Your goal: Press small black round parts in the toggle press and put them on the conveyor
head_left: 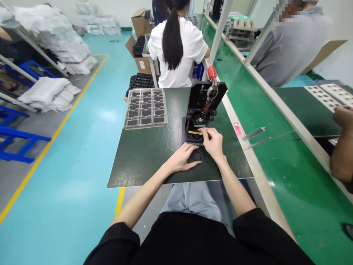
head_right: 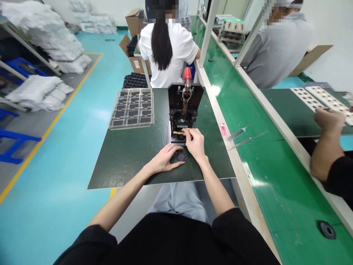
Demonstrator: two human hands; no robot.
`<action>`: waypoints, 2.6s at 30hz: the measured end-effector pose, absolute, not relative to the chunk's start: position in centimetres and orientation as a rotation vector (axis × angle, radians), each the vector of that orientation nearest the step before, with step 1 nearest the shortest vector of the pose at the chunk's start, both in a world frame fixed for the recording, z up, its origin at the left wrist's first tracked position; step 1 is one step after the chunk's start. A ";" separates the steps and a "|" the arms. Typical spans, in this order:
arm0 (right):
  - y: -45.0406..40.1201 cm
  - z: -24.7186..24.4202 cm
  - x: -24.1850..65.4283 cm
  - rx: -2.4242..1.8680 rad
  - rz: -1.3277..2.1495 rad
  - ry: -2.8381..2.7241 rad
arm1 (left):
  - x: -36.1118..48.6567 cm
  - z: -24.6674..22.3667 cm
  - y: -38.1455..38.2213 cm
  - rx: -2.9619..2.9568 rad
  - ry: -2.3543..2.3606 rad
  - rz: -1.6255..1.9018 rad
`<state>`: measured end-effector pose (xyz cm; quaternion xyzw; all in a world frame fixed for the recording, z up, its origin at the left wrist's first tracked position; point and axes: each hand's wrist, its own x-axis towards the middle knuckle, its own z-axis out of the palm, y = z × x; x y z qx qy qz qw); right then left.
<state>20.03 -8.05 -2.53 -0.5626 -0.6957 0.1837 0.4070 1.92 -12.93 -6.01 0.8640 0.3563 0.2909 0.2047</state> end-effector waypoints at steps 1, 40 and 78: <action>-8.0 -2.5 20.1 -1.430 0.442 -1.770 | 1.9 -6.0 -12.9 2.404 0.986 0.811; -14.2 -5.5 20.9 -1.147 0.362 -1.724 | 1.6 -6.4 -12.4 2.112 0.939 0.778; -14.4 -6.1 21.1 -1.250 0.376 -1.669 | 3.9 -6.0 -13.3 1.996 1.245 0.796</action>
